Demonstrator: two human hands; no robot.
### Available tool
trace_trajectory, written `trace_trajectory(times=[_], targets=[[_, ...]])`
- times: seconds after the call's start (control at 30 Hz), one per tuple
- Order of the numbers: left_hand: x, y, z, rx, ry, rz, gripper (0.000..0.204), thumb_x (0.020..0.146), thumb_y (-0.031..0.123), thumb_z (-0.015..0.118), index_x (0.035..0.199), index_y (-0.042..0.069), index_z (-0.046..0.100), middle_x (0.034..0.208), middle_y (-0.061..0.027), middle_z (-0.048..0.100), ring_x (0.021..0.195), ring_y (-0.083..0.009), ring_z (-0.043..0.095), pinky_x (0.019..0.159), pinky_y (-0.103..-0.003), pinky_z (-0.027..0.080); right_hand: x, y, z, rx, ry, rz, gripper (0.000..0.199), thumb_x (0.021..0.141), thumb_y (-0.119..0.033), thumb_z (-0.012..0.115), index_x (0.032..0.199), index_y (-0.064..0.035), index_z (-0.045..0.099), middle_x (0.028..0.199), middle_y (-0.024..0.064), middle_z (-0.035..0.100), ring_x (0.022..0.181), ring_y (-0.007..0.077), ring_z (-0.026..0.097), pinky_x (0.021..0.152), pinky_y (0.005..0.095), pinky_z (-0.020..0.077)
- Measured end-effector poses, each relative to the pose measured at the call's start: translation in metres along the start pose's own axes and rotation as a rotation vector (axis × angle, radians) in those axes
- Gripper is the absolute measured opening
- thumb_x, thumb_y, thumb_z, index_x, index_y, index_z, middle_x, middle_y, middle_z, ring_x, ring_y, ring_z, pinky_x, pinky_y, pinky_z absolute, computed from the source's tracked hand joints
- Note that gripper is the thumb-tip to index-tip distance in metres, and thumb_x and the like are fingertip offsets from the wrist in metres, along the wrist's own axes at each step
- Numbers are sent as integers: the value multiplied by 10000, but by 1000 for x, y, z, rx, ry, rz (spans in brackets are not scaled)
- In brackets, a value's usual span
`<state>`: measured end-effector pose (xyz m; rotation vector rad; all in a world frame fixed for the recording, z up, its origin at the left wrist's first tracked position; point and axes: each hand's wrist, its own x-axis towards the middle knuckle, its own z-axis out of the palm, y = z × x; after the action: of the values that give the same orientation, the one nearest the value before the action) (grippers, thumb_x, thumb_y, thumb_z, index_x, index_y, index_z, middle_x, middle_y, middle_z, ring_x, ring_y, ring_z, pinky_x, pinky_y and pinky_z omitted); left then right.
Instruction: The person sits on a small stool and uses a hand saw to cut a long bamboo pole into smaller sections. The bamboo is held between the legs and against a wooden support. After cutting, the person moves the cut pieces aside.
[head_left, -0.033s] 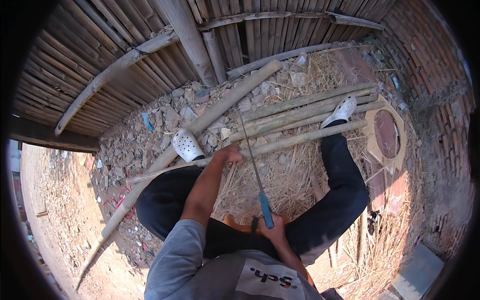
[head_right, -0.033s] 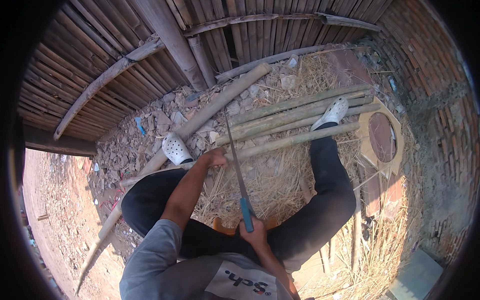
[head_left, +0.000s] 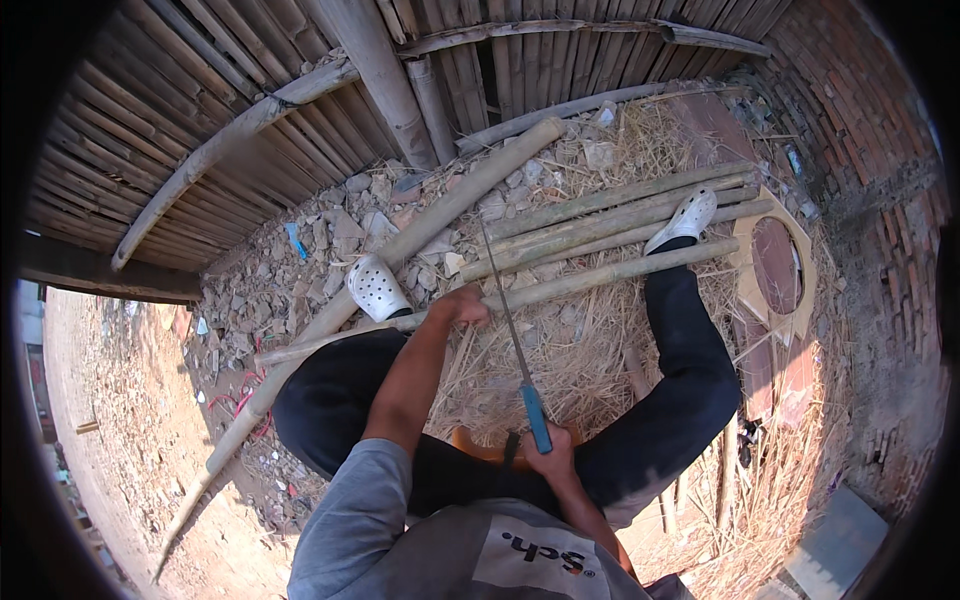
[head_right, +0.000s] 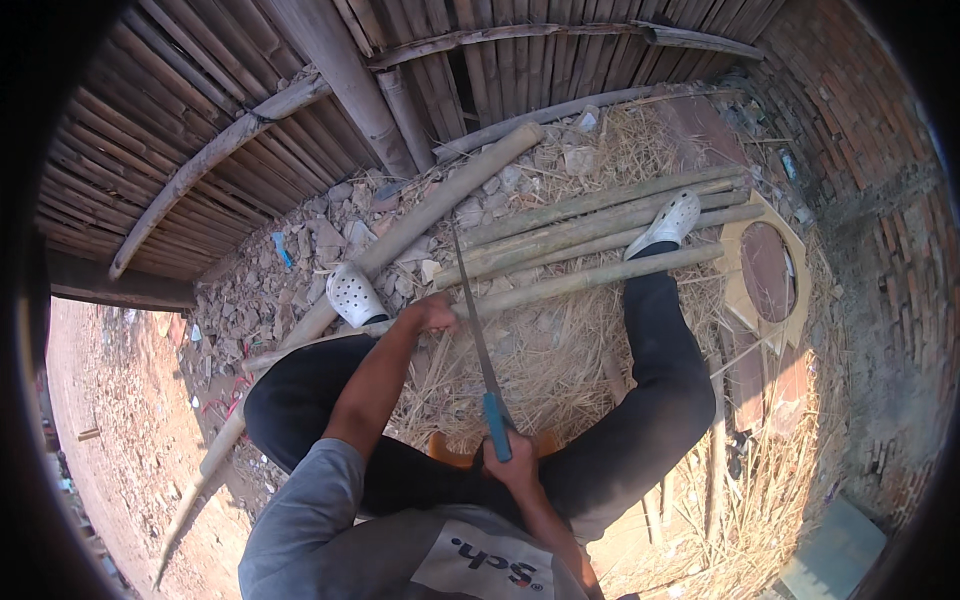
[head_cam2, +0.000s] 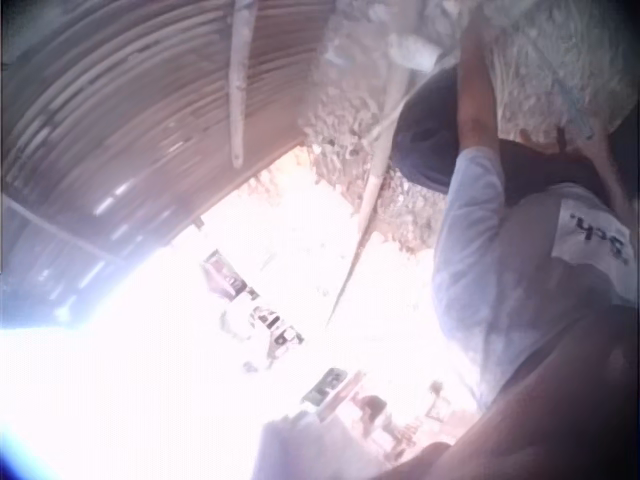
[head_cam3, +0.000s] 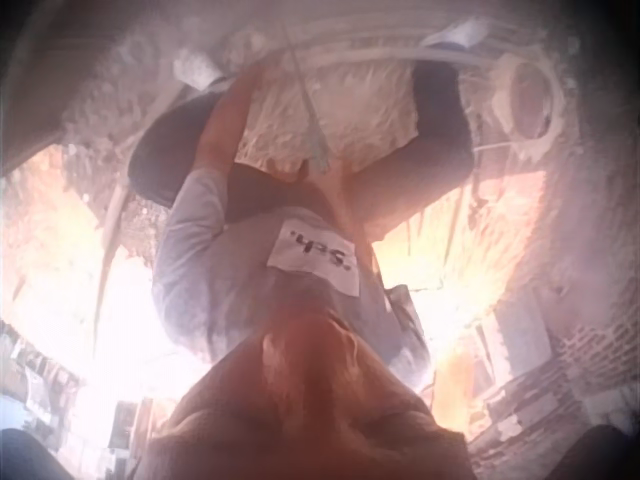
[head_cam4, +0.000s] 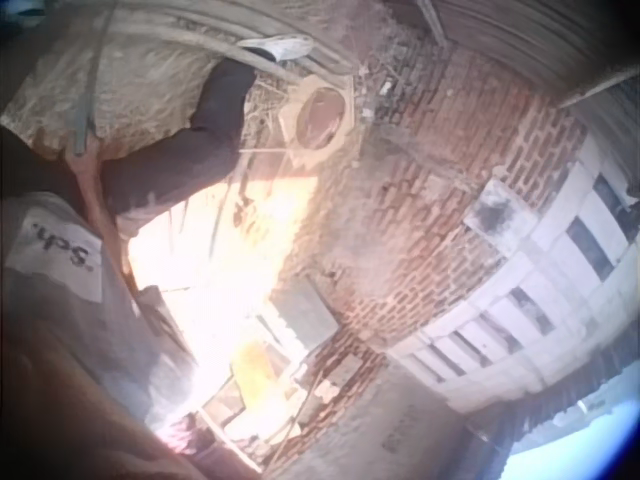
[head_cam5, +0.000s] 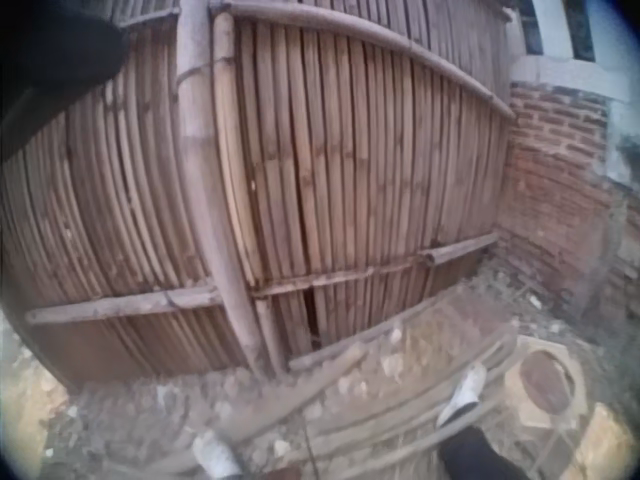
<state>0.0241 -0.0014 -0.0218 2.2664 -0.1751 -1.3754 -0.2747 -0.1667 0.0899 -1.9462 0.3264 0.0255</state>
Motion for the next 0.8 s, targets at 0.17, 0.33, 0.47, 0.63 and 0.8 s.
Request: trace_trajectory(times=[0.17, 0.33, 0.47, 0.63, 0.8], targets=[[-27, 32, 5, 181, 119, 94, 447, 574, 220, 658, 940, -32, 696, 934, -220, 694, 888, -319, 682, 779, -389, 533, 51, -10, 4, -6, -6, 64, 139, 750, -103, 632, 666, -9, 573, 520, 150, 539, 501, 263, 631, 504, 384, 478], [-10, 15, -1, 228, 294, 141, 455, 592, 241, 648, 989, 28, 711, 1011, -207, 690, 965, -334, 668, 838, -403, 532, -20, -20, -9, 79, 127, -27, 209, 756, -83, 615, 602, -13, 491, 489, 64, 472, 460, 98, 435, 461, 337, 414], [-35, 45, 14, 303, 178, 95, 468, 580, 245, 659, 1001, 47, 711, 1059, -185, 683, 985, -335, 662, 842, -408, 531, 2, -1, -13, 41, 90, -45, 207, 760, -86, 612, 605, -9, 499, 489, 64, 475, 449, 107, 459, 459, 334, 408], [-54, 55, 17, 246, 234, 87, 470, 547, 221, 668, 977, 36, 713, 1008, -203, 687, 943, -328, 672, 805, -407, 539, 48, -24, -2, -7, 74, -26, 193, 755, -92, 623, 625, -4, 510, 508, 125, 485, 443, 230, 519, 471, 364, 436], [-38, 38, 10, 157, 92, 97, 427, 529, 221, 669, 917, 51, 725, 893, -206, 694, 850, -324, 677, 743, -396, 538, -7, 2, -17, 22, 23, -96, 186, 765, -95, 621, 638, -4, 521, 508, 119, 484, 446, 232, 519, 472, 358, 433]])
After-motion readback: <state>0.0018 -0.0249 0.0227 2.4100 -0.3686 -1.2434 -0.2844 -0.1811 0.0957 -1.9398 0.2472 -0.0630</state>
